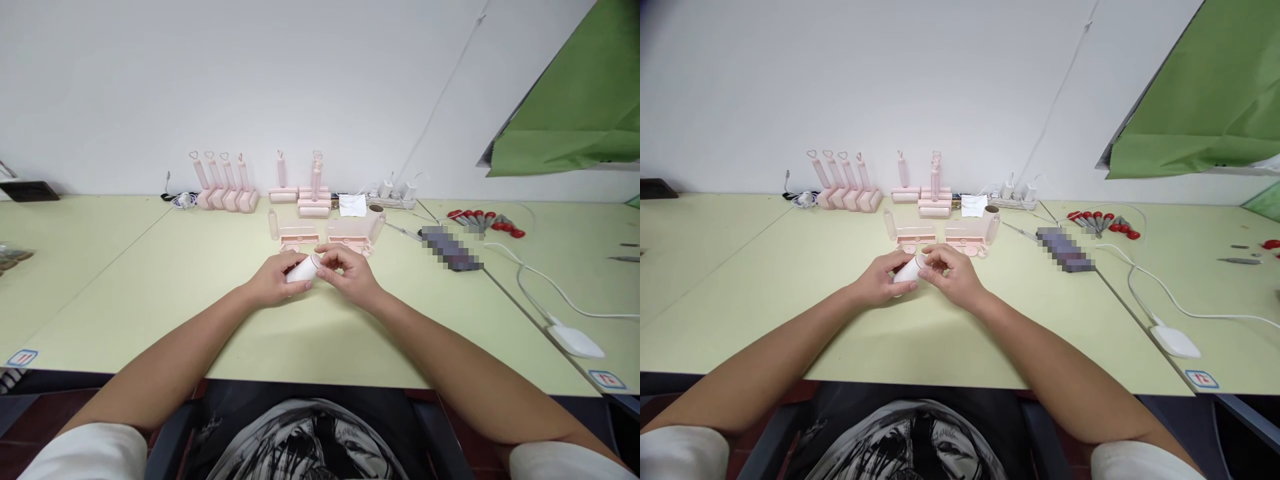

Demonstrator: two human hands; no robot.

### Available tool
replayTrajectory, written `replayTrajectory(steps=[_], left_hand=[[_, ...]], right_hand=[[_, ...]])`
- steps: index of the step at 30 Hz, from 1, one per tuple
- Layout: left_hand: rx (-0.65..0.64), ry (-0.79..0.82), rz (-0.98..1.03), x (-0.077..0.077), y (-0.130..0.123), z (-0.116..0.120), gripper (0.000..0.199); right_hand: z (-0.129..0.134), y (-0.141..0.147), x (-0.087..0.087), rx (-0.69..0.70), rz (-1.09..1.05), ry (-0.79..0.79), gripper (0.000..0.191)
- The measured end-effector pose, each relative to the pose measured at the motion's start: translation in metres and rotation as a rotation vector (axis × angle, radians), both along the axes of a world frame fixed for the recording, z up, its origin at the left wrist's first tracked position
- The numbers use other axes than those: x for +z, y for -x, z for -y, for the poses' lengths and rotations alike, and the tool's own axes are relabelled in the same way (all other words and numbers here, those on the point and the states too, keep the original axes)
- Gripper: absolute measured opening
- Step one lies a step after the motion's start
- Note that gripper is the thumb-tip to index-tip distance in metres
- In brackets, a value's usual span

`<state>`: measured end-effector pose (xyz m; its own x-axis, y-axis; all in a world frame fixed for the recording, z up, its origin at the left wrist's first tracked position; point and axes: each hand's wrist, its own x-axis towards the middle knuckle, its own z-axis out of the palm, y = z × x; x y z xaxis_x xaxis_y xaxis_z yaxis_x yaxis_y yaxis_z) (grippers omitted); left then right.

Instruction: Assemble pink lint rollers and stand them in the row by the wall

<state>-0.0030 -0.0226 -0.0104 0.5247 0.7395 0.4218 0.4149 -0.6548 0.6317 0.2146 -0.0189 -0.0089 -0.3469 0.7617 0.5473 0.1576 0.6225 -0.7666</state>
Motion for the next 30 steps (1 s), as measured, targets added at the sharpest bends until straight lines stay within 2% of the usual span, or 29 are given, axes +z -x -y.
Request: replayTrajectory(steps=[5, 10, 15, 21, 26, 30], left_hand=[[0.050, 0.059, 0.040, 0.000, -0.001, 0.000, 0.047], [0.076, 0.133, 0.101, -0.001, -0.002, 0.001, 0.048], [0.133, 0.150, 0.141, -0.002, -0.005, 0.000, 0.057], [0.210, 0.160, 0.191, 0.001, -0.007, 0.000, 0.050], [0.234, 0.090, 0.096, -0.004, -0.004, -0.004, 0.045], [0.233, 0.094, 0.044, -0.007, -0.002, -0.006, 0.044]], right_hand=[[0.003, 0.001, -0.001, -0.004, -0.004, 0.028, 0.016], [0.003, 0.005, -0.007, 0.008, 0.006, 0.034, 0.036], [0.000, 0.005, -0.012, -0.055, 0.024, 0.054, 0.036], [0.006, 0.007, -0.008, -0.129, -0.025, 0.135, 0.064], [0.005, 0.006, -0.006, -0.015, 0.090, 0.191, 0.056], [-0.001, 0.004, -0.012, -0.025, 0.114, 0.257, 0.052]])
